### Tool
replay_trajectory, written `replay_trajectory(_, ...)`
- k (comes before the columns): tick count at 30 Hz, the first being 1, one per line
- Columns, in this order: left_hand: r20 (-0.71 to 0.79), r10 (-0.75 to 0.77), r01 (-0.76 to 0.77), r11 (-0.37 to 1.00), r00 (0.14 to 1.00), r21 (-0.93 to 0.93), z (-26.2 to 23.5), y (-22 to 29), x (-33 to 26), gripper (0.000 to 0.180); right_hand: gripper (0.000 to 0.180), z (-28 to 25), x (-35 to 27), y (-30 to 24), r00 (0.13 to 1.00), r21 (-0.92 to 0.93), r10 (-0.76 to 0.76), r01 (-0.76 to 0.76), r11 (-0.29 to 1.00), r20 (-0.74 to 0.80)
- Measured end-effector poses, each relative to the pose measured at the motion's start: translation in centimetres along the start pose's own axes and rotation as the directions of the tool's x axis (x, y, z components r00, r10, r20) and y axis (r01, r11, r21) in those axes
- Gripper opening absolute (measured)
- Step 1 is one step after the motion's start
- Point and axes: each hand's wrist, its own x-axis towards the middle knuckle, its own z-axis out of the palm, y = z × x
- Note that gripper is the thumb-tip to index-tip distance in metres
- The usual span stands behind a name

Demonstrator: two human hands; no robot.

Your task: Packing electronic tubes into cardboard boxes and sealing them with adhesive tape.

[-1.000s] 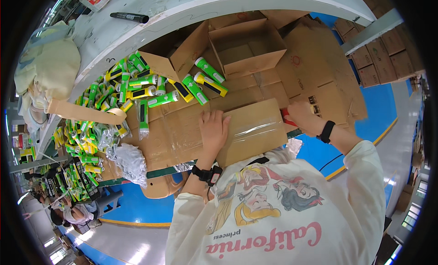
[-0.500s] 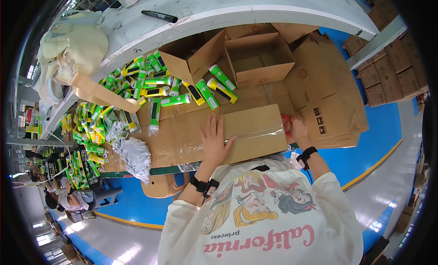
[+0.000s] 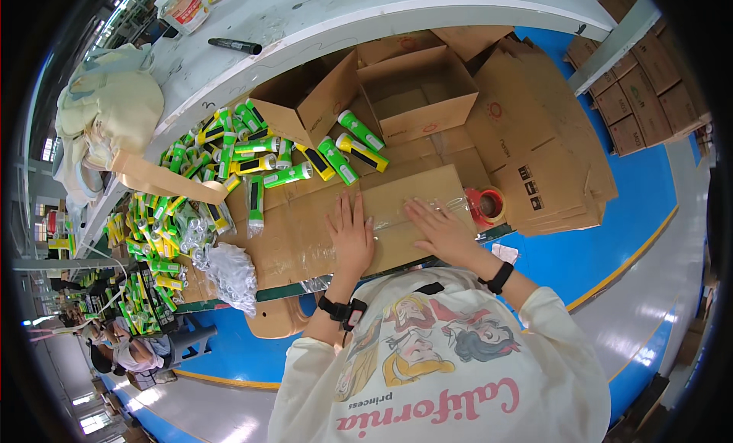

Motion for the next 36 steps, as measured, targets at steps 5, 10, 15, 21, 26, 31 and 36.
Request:
replay_trajectory(5, -0.133, -0.167, 0.094, 0.896, 0.977, -0.434, 0.0, 0.5, -0.7, 0.061, 0.068, 0.3, -2.6, 2.3, 0.952, 0.037, 0.281, -0.279, 0.96, -0.12)
replay_trajectory(10, 0.048, -0.332, 0.239, 0.565, 0.942, -0.789, 3.4, -2.4, -2.9, 0.057, 0.065, 2.2, -2.2, 4.2, 0.718, 0.76, 0.693, -0.415, 0.501, -0.065)
replay_trajectory(15, 0.382, -0.334, 0.455, 0.177, 0.862, -0.872, 3.7, -4.0, -2.7, 0.051, 0.066, 3.8, -3.1, 8.0, 0.724, 0.883, 0.623, -0.455, 0.11, 0.296)
replay_trajectory(21, 0.571, -0.267, 0.618, 0.144, 0.776, -0.773, -1.8, -2.4, -3.4, 0.049, 0.059, 4.5, -5.5, 9.4, 0.719, 0.578, 0.5, -0.691, 0.434, 0.483)
replay_trajectory(26, 0.212, -0.223, 0.281, 0.347, 0.951, -0.895, -7.0, -2.7, -5.7, 0.054, 0.043, -6.8, -3.8, 1.6, 0.868, 0.778, 0.468, -0.409, 0.478, 0.168)
replay_trajectory(31, -0.397, -0.126, -0.113, 0.843, 0.909, -0.526, -7.5, 1.6, 5.6, 0.066, 0.053, -11.3, 3.8, 8.8, 0.712, 0.209, 0.46, -0.416, 0.885, -0.531)
replay_trajectory(36, -0.307, -0.265, 0.054, 0.83, 0.914, -0.556, -4.4, 2.8, 13.6, 0.061, 0.062, -13.6, 5.8, 11.9, 0.545, 0.075, 0.357, -0.471, 0.879, -0.759)
